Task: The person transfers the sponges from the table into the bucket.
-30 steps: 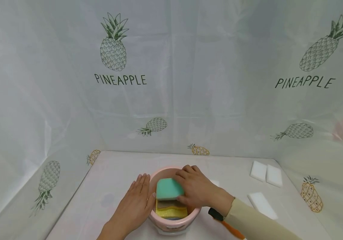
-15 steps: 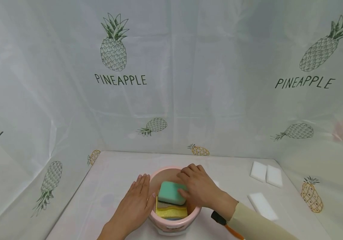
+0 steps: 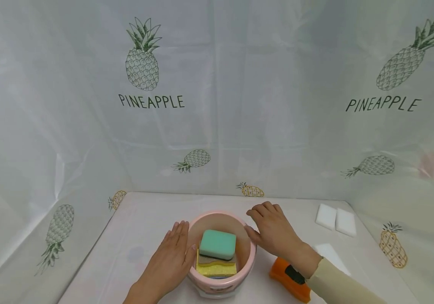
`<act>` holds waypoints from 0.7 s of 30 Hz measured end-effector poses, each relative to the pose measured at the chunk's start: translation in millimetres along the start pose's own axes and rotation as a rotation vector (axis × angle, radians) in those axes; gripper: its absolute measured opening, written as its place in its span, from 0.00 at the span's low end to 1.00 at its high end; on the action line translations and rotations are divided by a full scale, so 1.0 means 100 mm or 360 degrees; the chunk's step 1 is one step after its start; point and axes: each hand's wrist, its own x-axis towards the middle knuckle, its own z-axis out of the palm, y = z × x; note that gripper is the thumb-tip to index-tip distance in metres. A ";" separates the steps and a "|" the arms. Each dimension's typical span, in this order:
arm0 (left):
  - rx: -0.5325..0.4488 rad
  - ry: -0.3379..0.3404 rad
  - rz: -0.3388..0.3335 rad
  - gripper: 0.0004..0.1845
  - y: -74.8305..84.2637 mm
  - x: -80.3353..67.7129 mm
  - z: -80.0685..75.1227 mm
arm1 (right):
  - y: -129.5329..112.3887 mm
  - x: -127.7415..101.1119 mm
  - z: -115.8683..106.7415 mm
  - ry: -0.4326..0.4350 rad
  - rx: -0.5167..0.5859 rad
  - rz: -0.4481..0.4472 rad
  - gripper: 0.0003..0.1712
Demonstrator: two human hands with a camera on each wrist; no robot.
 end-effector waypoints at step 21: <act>-0.0011 0.0007 0.0008 0.36 -0.01 -0.01 0.02 | 0.55 -0.78 -0.09 -0.0085 -0.0146 0.0241 0.20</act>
